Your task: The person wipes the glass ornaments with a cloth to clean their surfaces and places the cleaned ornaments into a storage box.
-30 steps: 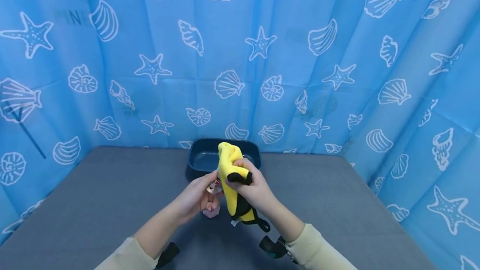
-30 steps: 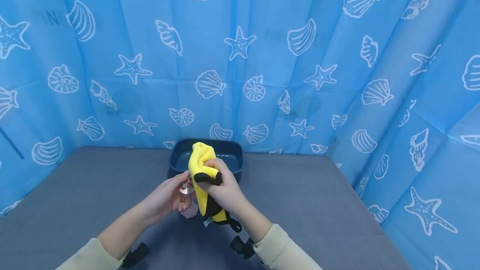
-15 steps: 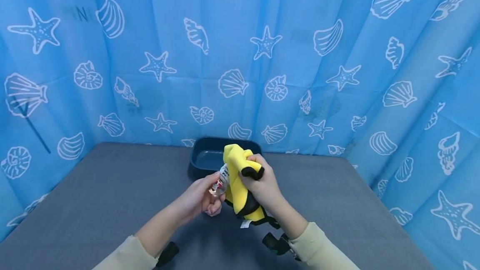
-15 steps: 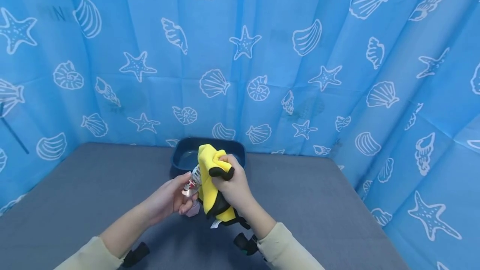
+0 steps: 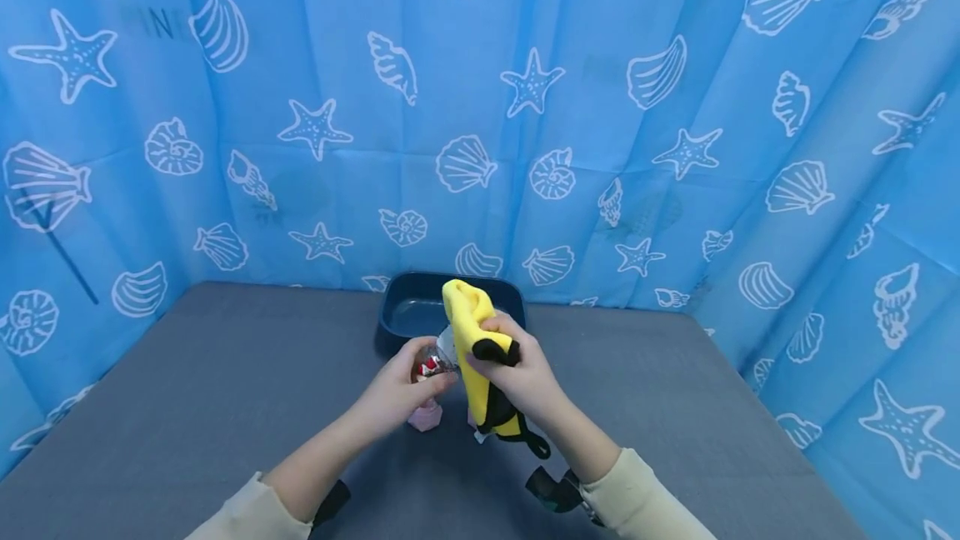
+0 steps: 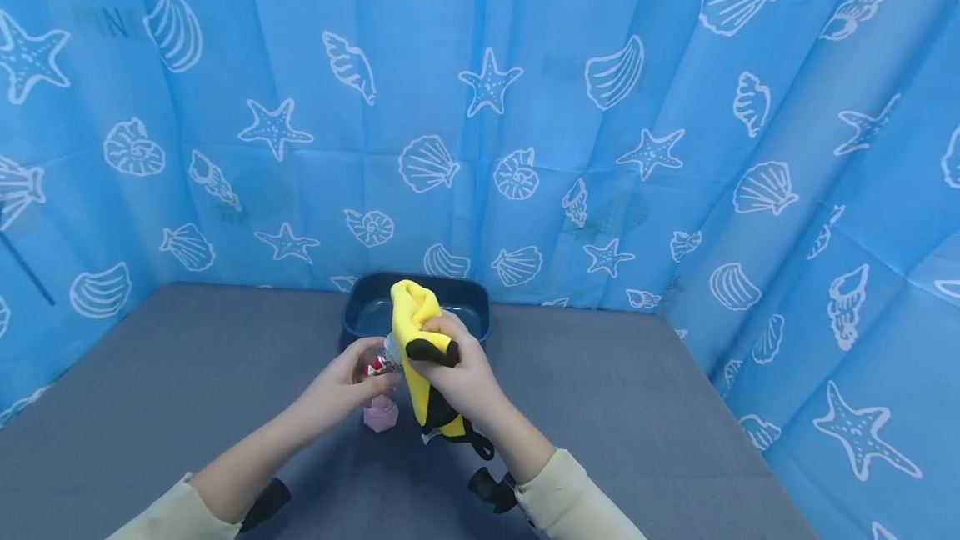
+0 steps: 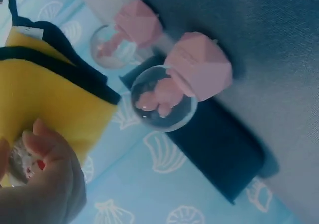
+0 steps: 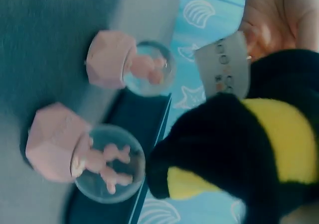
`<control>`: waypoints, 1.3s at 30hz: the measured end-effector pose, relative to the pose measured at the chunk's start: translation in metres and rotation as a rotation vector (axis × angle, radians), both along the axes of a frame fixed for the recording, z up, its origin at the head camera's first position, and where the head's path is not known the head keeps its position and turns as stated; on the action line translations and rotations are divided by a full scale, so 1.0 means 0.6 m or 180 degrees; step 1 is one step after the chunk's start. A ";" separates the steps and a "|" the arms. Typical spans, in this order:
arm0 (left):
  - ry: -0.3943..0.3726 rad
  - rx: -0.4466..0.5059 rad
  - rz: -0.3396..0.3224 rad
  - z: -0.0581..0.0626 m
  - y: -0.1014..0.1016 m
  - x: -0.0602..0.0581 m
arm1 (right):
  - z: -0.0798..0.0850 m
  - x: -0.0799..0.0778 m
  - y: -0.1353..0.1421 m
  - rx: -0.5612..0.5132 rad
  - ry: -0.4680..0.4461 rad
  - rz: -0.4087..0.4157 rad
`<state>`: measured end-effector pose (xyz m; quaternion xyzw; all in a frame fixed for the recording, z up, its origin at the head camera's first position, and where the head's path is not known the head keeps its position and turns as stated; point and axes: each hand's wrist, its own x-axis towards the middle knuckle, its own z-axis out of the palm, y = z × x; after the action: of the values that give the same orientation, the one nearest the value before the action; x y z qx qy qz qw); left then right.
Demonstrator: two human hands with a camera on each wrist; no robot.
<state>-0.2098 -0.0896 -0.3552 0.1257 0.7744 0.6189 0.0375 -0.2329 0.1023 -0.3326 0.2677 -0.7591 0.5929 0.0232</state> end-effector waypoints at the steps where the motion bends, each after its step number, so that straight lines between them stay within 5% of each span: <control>1: -0.0008 -0.0005 0.0067 0.002 0.002 0.002 | -0.001 0.001 -0.002 0.0034 -0.0009 0.0076; 8: 0.0067 -0.0101 0.0351 0.009 0.013 0.012 | -0.007 -0.003 -0.013 0.0024 -0.0091 0.0232; 15: 0.0233 -0.0022 0.0280 0.005 0.014 0.018 | -0.017 0.000 -0.024 -0.0044 0.0119 -0.0366; 26: 0.0322 -0.0233 0.0429 0.006 0.010 0.008 | -0.014 -0.022 -0.004 -0.0646 -0.0440 -0.0915; 29: 0.0416 -0.0278 0.0471 0.004 0.009 0.007 | -0.008 -0.018 -0.003 -0.0654 -0.0483 -0.0791; 36: 0.0627 -0.0225 0.0514 -0.007 0.011 0.002 | -0.007 -0.002 -0.015 -0.0404 -0.0390 0.0081; 39: 0.0650 -0.0313 0.0569 -0.006 0.014 0.003 | -0.012 -0.002 -0.021 -0.0274 -0.0368 0.0168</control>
<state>-0.2079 -0.0811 -0.3590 0.1165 0.8117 0.5651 -0.0906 -0.2340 0.0900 -0.3401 0.2516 -0.7257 0.6399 -0.0248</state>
